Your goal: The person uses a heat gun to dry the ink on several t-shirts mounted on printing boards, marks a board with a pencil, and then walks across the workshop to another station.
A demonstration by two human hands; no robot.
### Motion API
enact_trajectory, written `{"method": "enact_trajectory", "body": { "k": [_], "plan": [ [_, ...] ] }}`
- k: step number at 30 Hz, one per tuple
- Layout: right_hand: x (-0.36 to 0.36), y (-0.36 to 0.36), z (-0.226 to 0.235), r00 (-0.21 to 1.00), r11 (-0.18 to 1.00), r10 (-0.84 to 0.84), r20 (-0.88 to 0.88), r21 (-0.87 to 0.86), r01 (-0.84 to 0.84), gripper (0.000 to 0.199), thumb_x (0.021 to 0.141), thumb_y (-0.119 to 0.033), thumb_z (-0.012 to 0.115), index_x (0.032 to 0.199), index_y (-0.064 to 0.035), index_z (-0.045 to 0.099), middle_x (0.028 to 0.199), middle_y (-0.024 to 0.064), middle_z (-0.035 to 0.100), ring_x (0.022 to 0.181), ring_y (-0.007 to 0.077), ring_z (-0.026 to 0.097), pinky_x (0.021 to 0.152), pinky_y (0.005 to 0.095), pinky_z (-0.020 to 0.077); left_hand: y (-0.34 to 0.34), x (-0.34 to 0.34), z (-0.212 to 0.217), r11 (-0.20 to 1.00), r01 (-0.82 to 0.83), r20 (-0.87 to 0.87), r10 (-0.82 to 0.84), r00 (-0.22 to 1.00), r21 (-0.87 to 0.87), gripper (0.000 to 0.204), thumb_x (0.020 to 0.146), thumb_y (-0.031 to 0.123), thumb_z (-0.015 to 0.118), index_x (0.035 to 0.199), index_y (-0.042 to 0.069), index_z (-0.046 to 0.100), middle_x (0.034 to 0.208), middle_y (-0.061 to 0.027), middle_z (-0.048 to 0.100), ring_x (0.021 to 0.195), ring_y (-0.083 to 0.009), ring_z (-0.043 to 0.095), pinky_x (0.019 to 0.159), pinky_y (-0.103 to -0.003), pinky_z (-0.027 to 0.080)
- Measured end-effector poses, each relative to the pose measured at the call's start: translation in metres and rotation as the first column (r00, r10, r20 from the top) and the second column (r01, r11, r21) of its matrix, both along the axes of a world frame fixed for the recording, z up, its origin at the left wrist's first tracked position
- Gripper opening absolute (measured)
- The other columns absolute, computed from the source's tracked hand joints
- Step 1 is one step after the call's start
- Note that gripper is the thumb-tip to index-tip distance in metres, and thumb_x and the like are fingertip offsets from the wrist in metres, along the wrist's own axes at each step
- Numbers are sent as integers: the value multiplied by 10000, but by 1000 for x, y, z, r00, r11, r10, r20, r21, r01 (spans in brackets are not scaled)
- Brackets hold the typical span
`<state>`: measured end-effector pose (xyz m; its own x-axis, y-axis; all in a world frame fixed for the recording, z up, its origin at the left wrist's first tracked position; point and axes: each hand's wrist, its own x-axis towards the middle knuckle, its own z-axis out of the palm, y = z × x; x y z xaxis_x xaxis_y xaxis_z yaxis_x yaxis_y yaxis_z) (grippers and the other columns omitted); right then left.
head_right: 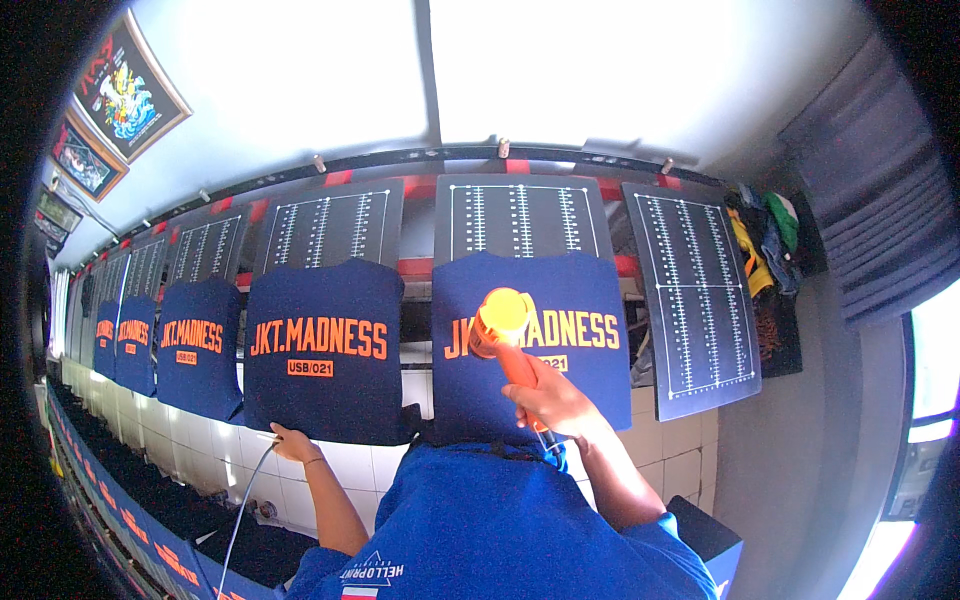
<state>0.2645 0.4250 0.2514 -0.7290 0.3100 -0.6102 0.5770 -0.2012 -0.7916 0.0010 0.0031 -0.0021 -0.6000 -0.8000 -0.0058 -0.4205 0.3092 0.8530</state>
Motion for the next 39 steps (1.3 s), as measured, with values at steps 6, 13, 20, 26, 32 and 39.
{"method": "enact_trajectory", "body": {
  "k": [6, 13, 20, 26, 32, 39],
  "plan": [
    [-24, 13, -10, 994, 993, -71, -83, 91, 78, 408, 938, -153, 611, 1281, 15, 469, 708, 50, 573, 571, 125, 592, 508, 265, 494, 0, 0, 0, 1000, 18, -36, -17, 999, 19, 632, 976, 455, 567, 947, -175, 528, 936, -309, 620, 817, -398, 637, 740, -472, 536],
    [-40, 11, -8, 993, 999, -51, -103, -5, 51, 371, 938, -129, 604, 1251, 25, 478, 709, 44, 564, 581, 122, 586, 545, 272, 517, 4, 1, 2, 1000, 5, -7, -5, 1000, -17, 652, 972, 476, 562, 956, -175, 528, 959, -323, 624, 853, -418, 643, 771, -486, 531],
    [-47, 7, -6, 995, 1000, -1, -99, 25, 3, 372, 942, -140, 619, 1244, 27, 478, 738, 45, 563, 590, 122, 591, 544, 273, 524, -9, -2, -6, 999, 12, 35, -10, 999, -43, 650, 965, 489, 563, 951, -159, 534, 942, -312, 625, 863, -431, 641, 777, -493, 526],
    [-41, 5, -8, 994, 998, 60, -90, -3, -61, 375, 946, -141, 610, 1248, 32, 471, 730, 44, 551, 587, 122, 585, 537, 276, 514, 2, 2, 4, 998, 13, 61, -9, 998, -67, 629, 973, 467, 559, 953, -161, 533, 941, -306, 627, 852, -425, 644, 763, -489, 527],
    [-52, 7, -11, 992, 999, 37, -118, -3, -37, 382, 945, -146, 612, 1257, 21, 469, 729, 44, 563, 598, 127, 600, 542, 278, 512, -3, -1, -1, 999, 33, -10, -33, 999, -16, 610, 983, 459, 549, 932, -149, 531, 937, -300, 618, 848, -401, 638, 765, -477, 526],
    [-25, 3, -4, 991, 990, 134, -25, -50, -135, 399, 940, -161, 633, 1260, 4, 459, 735, 47, 570, 598, 122, 603, 508, 265, 502, -1, 1, -5, 999, 13, 21, -12, 1000, -37, 621, 976, 479, 552, 930, -140, 530, 928, -290, 610, 848, -408, 634, 767, -478, 528]
  ]
}}
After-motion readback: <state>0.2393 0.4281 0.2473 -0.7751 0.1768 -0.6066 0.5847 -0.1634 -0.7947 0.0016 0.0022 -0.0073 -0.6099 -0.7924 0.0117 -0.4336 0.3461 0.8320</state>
